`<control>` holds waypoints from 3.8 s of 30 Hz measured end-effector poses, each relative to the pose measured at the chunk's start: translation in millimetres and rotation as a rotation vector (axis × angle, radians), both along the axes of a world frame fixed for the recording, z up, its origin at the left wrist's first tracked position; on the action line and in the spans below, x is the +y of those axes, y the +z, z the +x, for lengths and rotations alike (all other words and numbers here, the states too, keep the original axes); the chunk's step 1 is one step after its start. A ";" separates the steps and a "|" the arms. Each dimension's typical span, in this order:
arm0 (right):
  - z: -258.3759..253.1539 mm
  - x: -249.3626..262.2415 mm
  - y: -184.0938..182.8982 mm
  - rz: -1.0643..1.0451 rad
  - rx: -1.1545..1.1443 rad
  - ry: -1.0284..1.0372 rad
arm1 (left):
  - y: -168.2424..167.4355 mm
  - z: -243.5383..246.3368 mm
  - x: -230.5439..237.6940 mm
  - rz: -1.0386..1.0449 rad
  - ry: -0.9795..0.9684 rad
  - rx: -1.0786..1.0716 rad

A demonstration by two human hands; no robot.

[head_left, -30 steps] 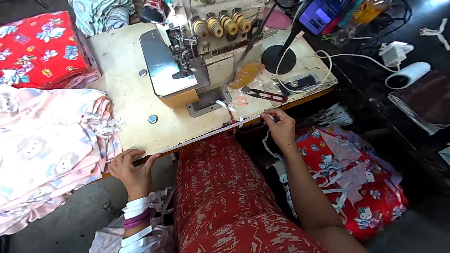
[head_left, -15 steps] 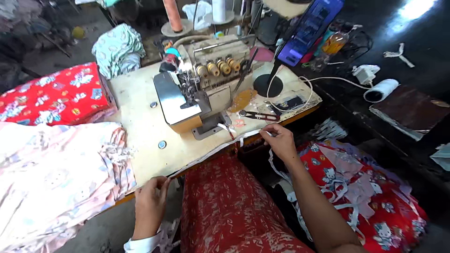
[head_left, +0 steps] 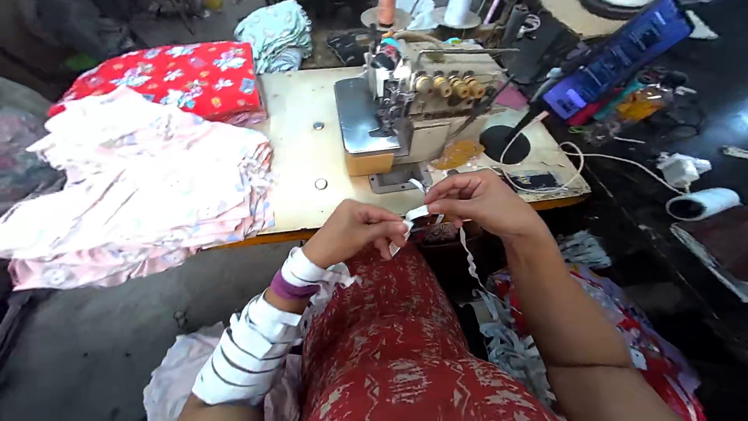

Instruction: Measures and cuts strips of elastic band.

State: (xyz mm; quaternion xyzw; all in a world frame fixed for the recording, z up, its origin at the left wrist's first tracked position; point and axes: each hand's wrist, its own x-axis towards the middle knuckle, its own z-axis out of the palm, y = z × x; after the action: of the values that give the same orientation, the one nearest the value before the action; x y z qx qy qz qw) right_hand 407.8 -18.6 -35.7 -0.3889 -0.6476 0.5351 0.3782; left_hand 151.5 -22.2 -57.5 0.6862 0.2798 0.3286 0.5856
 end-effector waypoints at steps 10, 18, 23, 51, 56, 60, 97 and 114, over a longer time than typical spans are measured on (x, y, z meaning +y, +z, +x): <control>-15.3 -0.6 8.0 0.070 -0.086 0.114 | 25.3 2.3 3.9 0.217 0.061 0.242; -16.5 6.5 9.9 0.094 -0.103 0.128 | 27.3 5.6 13.6 0.356 0.157 0.329; -19.9 10.7 4.4 0.044 -0.011 -0.009 | 2.3 10.4 19.6 0.079 0.105 0.009; -37.1 124.4 -32.8 0.432 -0.461 -0.289 | -13.4 13.7 150.8 0.936 0.231 0.396; -28.7 127.0 -39.4 0.574 -0.527 -0.251 | -14.6 15.2 156.2 0.879 0.225 0.390; -21.0 127.9 -50.0 0.715 -0.482 -0.231 | -14.4 14.5 157.8 0.869 0.217 0.384; -20.8 59.5 -82.3 0.452 -0.450 -0.645 | 15.5 1.2 144.7 0.668 0.401 0.933; -30.1 33.0 -44.3 -0.120 0.593 -0.481 | -13.1 53.4 54.1 0.198 0.583 -0.220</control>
State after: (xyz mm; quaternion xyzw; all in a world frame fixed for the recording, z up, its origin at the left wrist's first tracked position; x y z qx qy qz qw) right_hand 377.7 14.4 -80.1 -0.3795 -0.3678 0.5573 0.6404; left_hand 204.9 32.0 -70.6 0.5910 0.3662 0.5803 0.4242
